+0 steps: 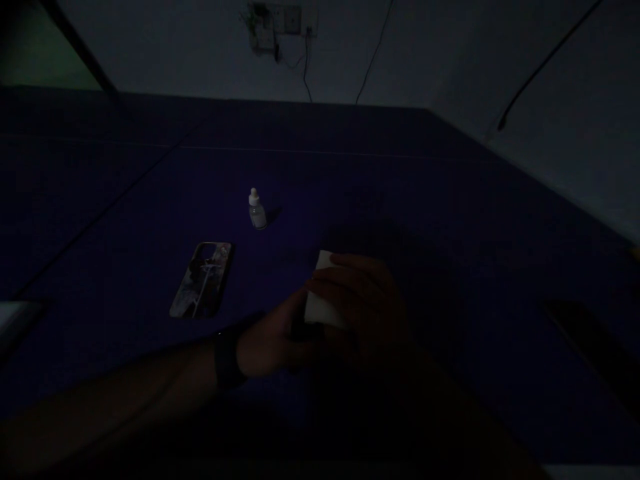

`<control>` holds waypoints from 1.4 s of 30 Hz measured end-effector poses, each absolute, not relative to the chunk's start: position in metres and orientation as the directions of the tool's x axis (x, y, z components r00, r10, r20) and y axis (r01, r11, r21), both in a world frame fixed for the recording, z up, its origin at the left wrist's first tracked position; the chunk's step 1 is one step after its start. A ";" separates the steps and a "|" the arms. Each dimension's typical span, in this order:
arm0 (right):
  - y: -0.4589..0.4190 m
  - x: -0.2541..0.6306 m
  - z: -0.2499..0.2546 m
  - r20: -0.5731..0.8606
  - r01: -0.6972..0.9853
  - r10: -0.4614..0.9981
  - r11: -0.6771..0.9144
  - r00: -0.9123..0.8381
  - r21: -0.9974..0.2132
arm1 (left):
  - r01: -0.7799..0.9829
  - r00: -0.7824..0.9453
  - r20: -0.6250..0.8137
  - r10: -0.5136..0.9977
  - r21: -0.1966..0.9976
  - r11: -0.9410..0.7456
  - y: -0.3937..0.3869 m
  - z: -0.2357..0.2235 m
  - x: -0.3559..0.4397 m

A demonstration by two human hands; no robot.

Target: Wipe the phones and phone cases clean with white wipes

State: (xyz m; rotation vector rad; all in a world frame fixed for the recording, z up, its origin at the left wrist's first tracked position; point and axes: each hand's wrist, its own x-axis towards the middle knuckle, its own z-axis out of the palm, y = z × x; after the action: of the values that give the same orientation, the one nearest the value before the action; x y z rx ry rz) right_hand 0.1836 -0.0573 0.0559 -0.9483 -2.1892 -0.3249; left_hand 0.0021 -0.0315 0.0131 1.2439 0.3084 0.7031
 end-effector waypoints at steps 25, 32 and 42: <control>-0.057 0.184 0.056 0.695 0.713 0.528 0.701 -0.488 -0.032 | -0.322 0.762 0.161 0.627 0.934 0.151 -0.030 0.012 0.002; -0.058 0.185 0.058 0.676 0.720 0.547 0.693 -0.494 -0.035 | -0.298 0.748 0.156 0.645 0.948 0.116 -0.031 0.013 0.001; -0.057 0.184 0.056 0.697 0.706 0.529 0.707 -0.484 -0.046 | -0.312 0.745 0.169 0.645 0.943 0.112 -0.031 0.010 0.001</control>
State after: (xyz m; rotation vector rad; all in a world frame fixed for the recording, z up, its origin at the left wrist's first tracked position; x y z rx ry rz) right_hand 0.1836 -0.0571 0.0560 -0.9354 -2.2017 -0.3204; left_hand 0.0014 -0.0312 0.0105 1.2773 0.3159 0.7195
